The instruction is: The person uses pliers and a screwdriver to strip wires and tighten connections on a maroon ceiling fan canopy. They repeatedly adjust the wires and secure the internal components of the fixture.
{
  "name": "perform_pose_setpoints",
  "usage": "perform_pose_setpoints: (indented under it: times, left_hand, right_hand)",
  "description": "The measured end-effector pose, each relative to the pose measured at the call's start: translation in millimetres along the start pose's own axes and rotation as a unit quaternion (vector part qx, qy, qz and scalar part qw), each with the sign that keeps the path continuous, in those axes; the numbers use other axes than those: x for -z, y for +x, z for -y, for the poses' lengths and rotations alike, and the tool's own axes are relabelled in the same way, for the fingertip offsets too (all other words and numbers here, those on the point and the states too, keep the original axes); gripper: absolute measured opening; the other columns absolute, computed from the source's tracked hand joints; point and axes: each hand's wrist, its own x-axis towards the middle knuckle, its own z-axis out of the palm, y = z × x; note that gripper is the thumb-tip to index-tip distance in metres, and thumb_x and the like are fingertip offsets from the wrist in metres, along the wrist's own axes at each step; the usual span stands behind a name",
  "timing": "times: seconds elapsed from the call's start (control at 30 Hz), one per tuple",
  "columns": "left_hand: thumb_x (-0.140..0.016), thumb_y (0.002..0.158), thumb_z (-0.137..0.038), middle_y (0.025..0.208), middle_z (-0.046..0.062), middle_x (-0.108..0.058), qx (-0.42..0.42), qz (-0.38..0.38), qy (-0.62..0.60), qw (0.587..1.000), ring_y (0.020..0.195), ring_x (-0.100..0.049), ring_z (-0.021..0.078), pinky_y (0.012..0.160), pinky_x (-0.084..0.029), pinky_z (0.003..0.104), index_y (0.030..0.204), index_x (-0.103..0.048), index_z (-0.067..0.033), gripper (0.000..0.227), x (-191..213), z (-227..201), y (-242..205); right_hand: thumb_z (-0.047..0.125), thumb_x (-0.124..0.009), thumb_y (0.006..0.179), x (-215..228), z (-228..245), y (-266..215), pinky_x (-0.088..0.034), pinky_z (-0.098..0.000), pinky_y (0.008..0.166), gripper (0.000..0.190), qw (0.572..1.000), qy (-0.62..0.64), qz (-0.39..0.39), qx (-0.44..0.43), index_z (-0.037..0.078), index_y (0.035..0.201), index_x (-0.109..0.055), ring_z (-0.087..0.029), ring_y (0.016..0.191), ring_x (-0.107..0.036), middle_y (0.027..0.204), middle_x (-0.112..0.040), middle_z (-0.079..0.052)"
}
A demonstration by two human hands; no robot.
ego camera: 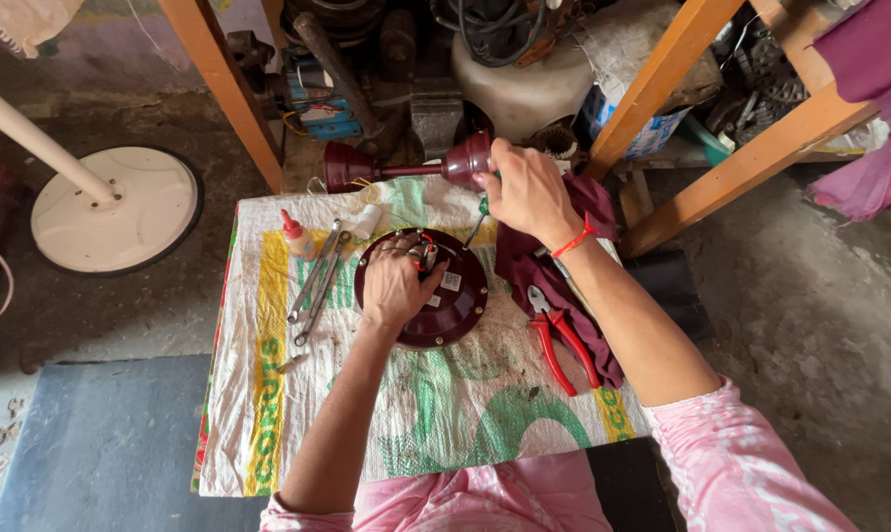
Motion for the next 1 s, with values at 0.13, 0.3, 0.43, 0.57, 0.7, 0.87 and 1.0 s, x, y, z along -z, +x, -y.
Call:
perform_pose_setpoints:
  times: [0.13,0.3,0.43,0.57,0.7,0.87,1.0]
  left_hand:
    - [-0.058,0.104,-0.039,0.148,0.025,-0.057,0.124,-0.124,0.118,0.977,0.143,-0.049,0.0414,0.123,-0.027,0.060,0.118,-0.072,-0.0094,0.035,-28,-31,-13]
    - [-0.062,0.087,-0.054,0.148,0.023,-0.053,0.213,-0.131,0.129,0.960,0.144,-0.043,0.0429,0.118,-0.016,0.058,0.118,-0.061,0.0008,0.063,-34,-59,-22]
    - [-0.072,0.079,-0.068,0.142,0.023,-0.056,0.087,-0.135,0.003,0.987,0.139,-0.047,0.0376,0.124,-0.017,0.053,0.142,-0.049,0.0095,0.102,-7,-35,-19]
    - [-0.084,0.062,-0.067,0.143,0.014,-0.064,-0.016,0.075,-0.187,0.979,0.139,-0.056,0.0294,0.131,-0.029,0.045,0.142,-0.057,-0.0069,0.104,16,27,-9]
    - [-0.097,0.047,-0.059,0.151,0.020,-0.051,-0.140,0.155,-0.148,0.967,0.147,-0.032,0.0427,0.125,-0.016,0.054,0.132,-0.064,-0.0071,0.104,24,54,32]
    - [-0.092,0.051,-0.062,0.155,0.027,-0.039,0.020,0.019,-0.097,0.995,0.152,-0.024,0.0436,0.125,-0.013,0.055,0.142,-0.056,0.0001,0.116,28,14,9]
    - [-0.083,0.074,-0.064,0.153,0.025,-0.042,0.186,-0.060,-0.047,0.980,0.149,-0.023,0.0450,0.122,-0.011,0.057,0.138,-0.055,0.0064,0.099,0,-35,-28]
  right_hand:
    - [0.012,-0.071,0.093,5,16,-6,-0.055,-0.0466,0.055,0.021,0.999,-0.036,-0.022,-0.026,-0.005,0.093,-0.059,-0.036,0.058,-0.070,0.071,-0.069,-0.022]
    - [0.016,-0.073,0.092,17,34,-29,-0.054,-0.0474,0.055,0.024,0.995,-0.075,-0.007,-0.072,-0.005,0.095,-0.061,-0.039,0.059,-0.069,0.063,-0.066,-0.022]
    - [0.022,-0.078,0.087,35,34,-29,-0.052,-0.0493,0.058,0.029,0.995,-0.047,-0.005,-0.087,-0.002,0.095,-0.064,-0.039,0.060,-0.068,0.059,-0.065,-0.021]
    - [0.026,-0.081,0.088,53,30,-23,-0.051,-0.0501,0.060,0.030,0.993,-0.032,-0.049,-0.102,0.001,0.090,-0.066,-0.040,0.063,-0.067,0.063,-0.065,-0.020]
    - [0.022,-0.080,0.090,58,33,-25,-0.051,-0.0488,0.060,0.027,0.994,0.001,-0.079,-0.077,0.000,0.091,-0.063,-0.040,0.062,-0.067,0.065,-0.066,-0.019]
    - [0.017,-0.080,0.090,53,33,-26,-0.048,-0.0502,0.059,0.024,0.994,0.020,-0.067,-0.089,0.001,0.094,-0.063,-0.041,0.060,-0.065,0.062,-0.063,-0.021]
    - [0.015,-0.080,0.089,38,35,-21,-0.048,-0.0497,0.061,0.026,0.993,0.067,-0.091,-0.020,0.001,0.097,-0.059,-0.040,0.068,-0.067,0.072,-0.067,-0.018]
